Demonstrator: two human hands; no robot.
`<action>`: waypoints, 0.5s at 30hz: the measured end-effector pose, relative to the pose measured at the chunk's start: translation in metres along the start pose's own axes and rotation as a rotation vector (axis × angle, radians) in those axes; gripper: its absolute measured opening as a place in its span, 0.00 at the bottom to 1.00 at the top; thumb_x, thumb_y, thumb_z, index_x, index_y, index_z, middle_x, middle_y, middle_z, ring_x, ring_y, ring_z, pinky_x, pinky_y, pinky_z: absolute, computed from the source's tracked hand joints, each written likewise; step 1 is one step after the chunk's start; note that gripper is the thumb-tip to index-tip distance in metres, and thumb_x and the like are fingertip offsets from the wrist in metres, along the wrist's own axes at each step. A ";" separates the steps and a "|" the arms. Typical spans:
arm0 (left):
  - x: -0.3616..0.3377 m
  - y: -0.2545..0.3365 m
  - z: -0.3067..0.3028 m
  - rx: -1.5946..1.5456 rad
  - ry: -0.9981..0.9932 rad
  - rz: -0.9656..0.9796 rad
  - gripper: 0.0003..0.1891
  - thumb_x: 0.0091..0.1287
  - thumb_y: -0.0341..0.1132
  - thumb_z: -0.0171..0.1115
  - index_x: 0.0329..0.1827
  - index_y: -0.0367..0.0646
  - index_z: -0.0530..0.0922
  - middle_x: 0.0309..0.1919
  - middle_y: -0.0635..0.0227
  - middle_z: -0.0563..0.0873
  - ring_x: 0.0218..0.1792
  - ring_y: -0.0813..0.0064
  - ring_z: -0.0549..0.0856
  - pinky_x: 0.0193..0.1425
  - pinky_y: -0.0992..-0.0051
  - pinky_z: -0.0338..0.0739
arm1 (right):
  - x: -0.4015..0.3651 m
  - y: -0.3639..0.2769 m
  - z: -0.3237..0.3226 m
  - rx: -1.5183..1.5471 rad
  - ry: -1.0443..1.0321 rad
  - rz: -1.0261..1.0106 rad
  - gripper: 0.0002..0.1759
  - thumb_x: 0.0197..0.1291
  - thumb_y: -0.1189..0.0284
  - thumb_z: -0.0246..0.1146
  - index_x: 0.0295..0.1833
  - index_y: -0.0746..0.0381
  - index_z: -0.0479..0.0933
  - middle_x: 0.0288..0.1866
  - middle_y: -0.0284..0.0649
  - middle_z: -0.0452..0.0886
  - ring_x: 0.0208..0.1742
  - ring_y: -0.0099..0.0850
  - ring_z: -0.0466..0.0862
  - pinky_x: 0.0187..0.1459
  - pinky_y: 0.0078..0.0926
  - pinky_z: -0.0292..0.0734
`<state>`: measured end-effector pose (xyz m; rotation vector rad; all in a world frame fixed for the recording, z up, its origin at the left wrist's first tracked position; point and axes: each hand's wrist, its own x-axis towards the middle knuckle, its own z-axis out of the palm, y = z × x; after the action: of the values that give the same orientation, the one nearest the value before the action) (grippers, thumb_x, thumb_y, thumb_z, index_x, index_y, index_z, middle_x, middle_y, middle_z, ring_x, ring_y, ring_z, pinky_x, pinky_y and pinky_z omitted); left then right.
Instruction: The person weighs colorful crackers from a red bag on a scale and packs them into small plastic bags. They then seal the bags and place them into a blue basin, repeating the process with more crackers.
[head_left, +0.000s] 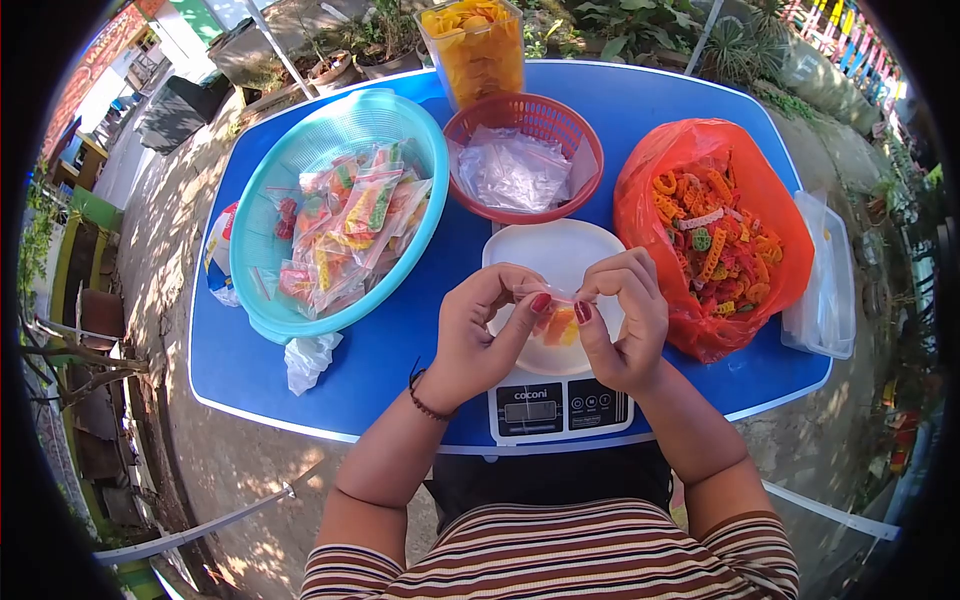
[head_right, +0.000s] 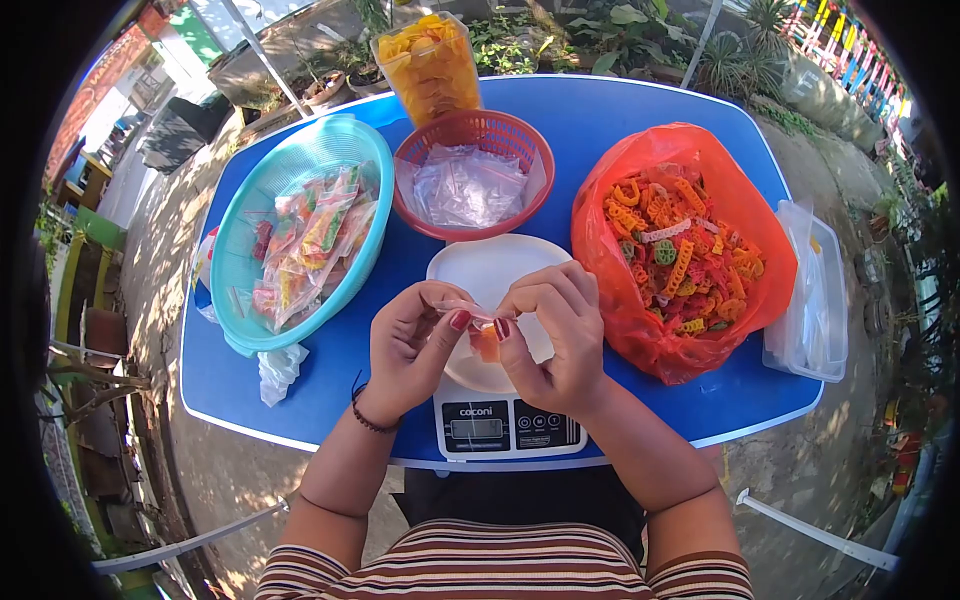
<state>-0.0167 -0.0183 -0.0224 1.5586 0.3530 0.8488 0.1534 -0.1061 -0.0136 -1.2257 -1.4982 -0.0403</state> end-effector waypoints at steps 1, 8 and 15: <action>0.000 0.000 0.000 0.025 -0.002 -0.005 0.05 0.75 0.25 0.62 0.48 0.34 0.77 0.46 0.62 0.86 0.46 0.80 0.85 0.54 0.78 0.80 | 0.000 -0.001 0.000 -0.011 -0.008 -0.008 0.05 0.53 0.74 0.66 0.35 0.61 0.77 0.34 0.36 0.80 0.38 0.35 0.77 0.45 0.32 0.66; 0.000 0.002 0.002 0.236 0.023 0.131 0.04 0.72 0.25 0.67 0.44 0.35 0.82 0.42 0.60 0.88 0.42 0.78 0.87 0.50 0.77 0.81 | -0.002 0.001 -0.001 -0.021 0.030 0.002 0.04 0.52 0.75 0.65 0.34 0.61 0.78 0.34 0.38 0.81 0.39 0.35 0.77 0.45 0.32 0.66; 0.004 0.008 -0.003 0.385 0.129 0.290 0.03 0.65 0.25 0.73 0.40 0.37 0.87 0.42 0.56 0.91 0.45 0.69 0.90 0.47 0.74 0.83 | 0.002 0.003 -0.006 -0.036 -0.004 -0.018 0.03 0.58 0.79 0.68 0.37 0.62 0.81 0.35 0.39 0.81 0.39 0.35 0.78 0.44 0.32 0.67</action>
<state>-0.0184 -0.0149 -0.0134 1.9479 0.4067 1.1606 0.1606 -0.1069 -0.0115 -1.2417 -1.5171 -0.0769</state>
